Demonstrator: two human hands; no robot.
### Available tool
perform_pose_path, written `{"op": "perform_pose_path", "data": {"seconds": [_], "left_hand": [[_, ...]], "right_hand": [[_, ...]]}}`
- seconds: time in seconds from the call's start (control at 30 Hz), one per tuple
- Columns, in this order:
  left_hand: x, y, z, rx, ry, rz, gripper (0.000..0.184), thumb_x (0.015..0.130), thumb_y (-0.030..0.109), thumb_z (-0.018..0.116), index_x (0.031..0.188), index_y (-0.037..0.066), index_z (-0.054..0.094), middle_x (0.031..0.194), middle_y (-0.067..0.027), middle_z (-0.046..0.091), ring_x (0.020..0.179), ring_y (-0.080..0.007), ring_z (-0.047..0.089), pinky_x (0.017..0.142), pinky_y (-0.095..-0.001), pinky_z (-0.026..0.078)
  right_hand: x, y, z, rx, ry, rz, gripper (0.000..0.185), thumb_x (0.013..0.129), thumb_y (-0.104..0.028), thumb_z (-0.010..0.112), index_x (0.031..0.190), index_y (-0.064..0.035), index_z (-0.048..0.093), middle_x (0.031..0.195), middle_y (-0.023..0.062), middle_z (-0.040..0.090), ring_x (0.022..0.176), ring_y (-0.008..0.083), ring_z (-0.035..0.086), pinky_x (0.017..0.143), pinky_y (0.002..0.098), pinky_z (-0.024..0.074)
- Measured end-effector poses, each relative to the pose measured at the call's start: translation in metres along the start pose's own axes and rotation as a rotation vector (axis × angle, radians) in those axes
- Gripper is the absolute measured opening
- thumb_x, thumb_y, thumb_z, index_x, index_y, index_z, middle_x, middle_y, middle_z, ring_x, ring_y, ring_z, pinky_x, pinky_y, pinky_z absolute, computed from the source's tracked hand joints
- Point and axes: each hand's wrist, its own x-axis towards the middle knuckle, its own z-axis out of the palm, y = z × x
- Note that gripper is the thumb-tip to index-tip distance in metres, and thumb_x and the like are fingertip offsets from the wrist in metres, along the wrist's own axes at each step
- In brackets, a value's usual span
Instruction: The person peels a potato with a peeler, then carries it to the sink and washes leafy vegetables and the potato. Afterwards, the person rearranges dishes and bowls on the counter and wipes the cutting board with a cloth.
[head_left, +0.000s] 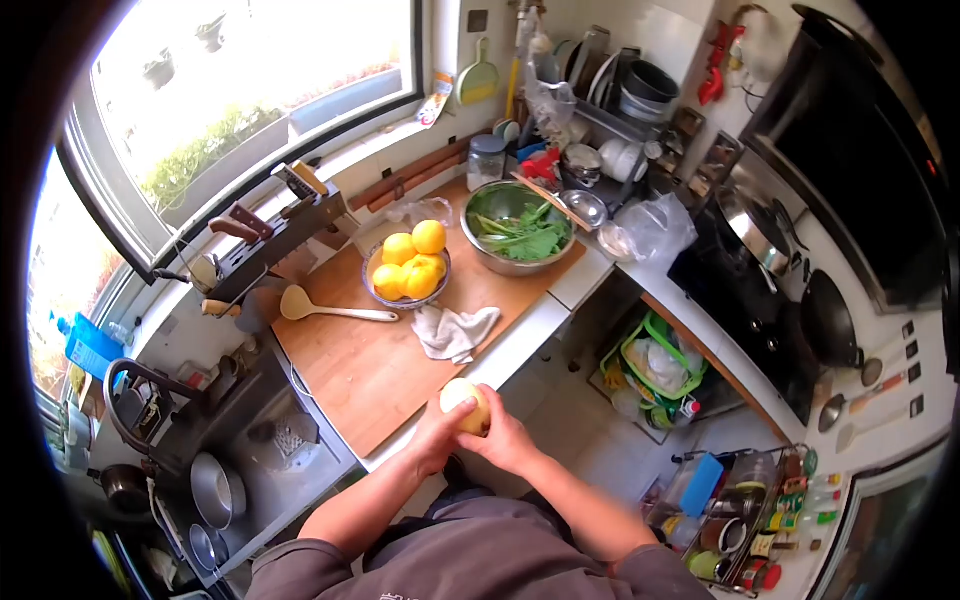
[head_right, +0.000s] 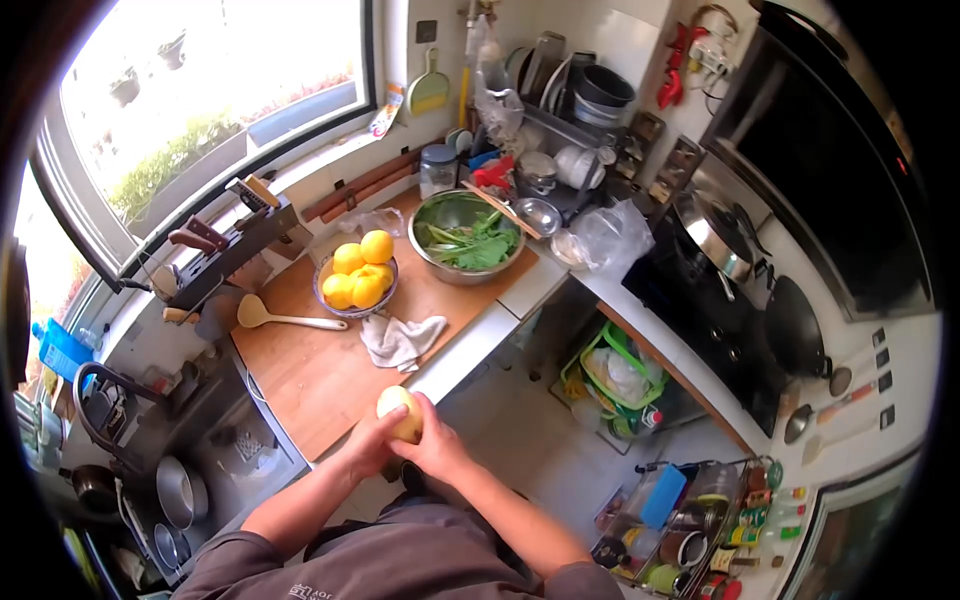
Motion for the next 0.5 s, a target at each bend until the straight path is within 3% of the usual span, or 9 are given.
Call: {"op": "perform_pose_path", "data": {"seconds": [0.07,0.13,0.2,0.23,0.27,0.33,0.4,0.5], "left_hand": [[0.009,0.015,-0.022,0.057,-0.036,0.028,0.060,0.078,0.028,0.068,0.123,0.005,0.036,0.110,-0.0141,0.051,0.098,-0.0248,0.056,0.083,-0.0392,0.049],[0.008,0.033,-0.027,0.060,0.060,0.029,0.065,0.073,0.026,0.072,0.123,0.003,0.037,0.109,-0.0143,0.051,0.095,-0.0243,0.057,0.080,-0.0379,0.050],[0.028,0.030,-0.054,0.568,0.307,0.228,0.073,0.067,0.031,0.076,0.122,0.002,0.038,0.108,-0.0156,0.053,0.099,-0.0245,0.056,0.080,-0.0358,0.050],[0.033,0.033,-0.062,0.837,0.406,0.300,0.082,0.058,0.030,0.080,0.124,0.004,0.038,0.111,-0.0173,0.051,0.102,-0.0295,0.054,0.083,-0.0377,0.047],[0.037,0.035,-0.068,0.825,0.430,0.287,0.082,0.058,0.030,0.080,0.124,0.004,0.038,0.111,-0.0173,0.051,0.102,-0.0295,0.054,0.083,-0.0377,0.047],[0.043,0.046,-0.068,1.411,0.530,0.269,0.086,0.055,0.028,0.080,0.127,0.009,0.037,0.116,-0.0191,0.046,0.106,-0.0349,0.050,0.088,-0.0411,0.044],[0.051,0.055,-0.067,1.457,0.556,0.193,0.089,0.053,0.027,0.080,0.129,0.014,0.036,0.118,-0.0187,0.043,0.109,-0.0364,0.046,0.091,-0.0420,0.041],[0.064,0.058,-0.065,1.631,0.551,0.075,0.092,0.054,0.028,0.080,0.132,0.015,0.033,0.124,-0.0189,0.041,0.114,-0.0355,0.044,0.094,-0.0420,0.040]], "right_hand": [[0.021,-0.004,0.008,0.024,-0.127,-0.090,0.092,0.073,-0.032,0.073,0.141,-0.0113,0.016,0.118,0.0212,0.051,0.097,0.0268,0.059,0.084,0.0358,0.0477],[0.040,-0.012,0.000,0.162,-0.360,0.030,0.086,0.078,-0.029,0.069,0.142,-0.0121,0.016,0.124,0.0192,0.048,0.097,0.0230,0.059,0.083,0.0352,0.0483],[0.067,0.009,0.000,0.227,-0.444,0.010,0.076,0.080,-0.026,0.067,0.140,-0.0112,0.022,0.126,0.0187,0.046,0.097,0.0218,0.059,0.083,0.0334,0.0484],[0.080,0.015,-0.002,0.131,-0.378,0.008,0.066,0.081,-0.030,0.064,0.135,-0.0085,0.034,0.123,0.0197,0.050,0.097,0.0230,0.059,0.082,0.0334,0.0478],[0.090,0.023,-0.007,0.149,-0.331,0.043,0.058,0.080,-0.030,0.063,0.129,-0.0071,0.041,0.119,0.0172,0.052,0.095,0.0252,0.059,0.082,0.0355,0.0475],[0.120,0.036,-0.019,-0.179,-0.240,-0.067,0.052,0.079,-0.027,0.062,0.125,-0.0082,0.045,0.117,0.0144,0.053,0.097,0.0291,0.057,0.085,0.0384,0.0457],[0.149,0.046,-0.026,-0.303,-0.061,-0.333,0.050,0.077,-0.026,0.061,0.123,-0.0110,0.046,0.119,0.0122,0.051,0.101,0.0322,0.052,0.088,0.0401,0.0430],[0.190,0.048,-0.035,-0.492,-0.046,-0.499,0.056,0.075,-0.033,0.064,0.125,-0.0152,0.046,0.130,0.0172,0.041,0.116,0.0347,0.042,0.099,0.0454,0.0317]]}}
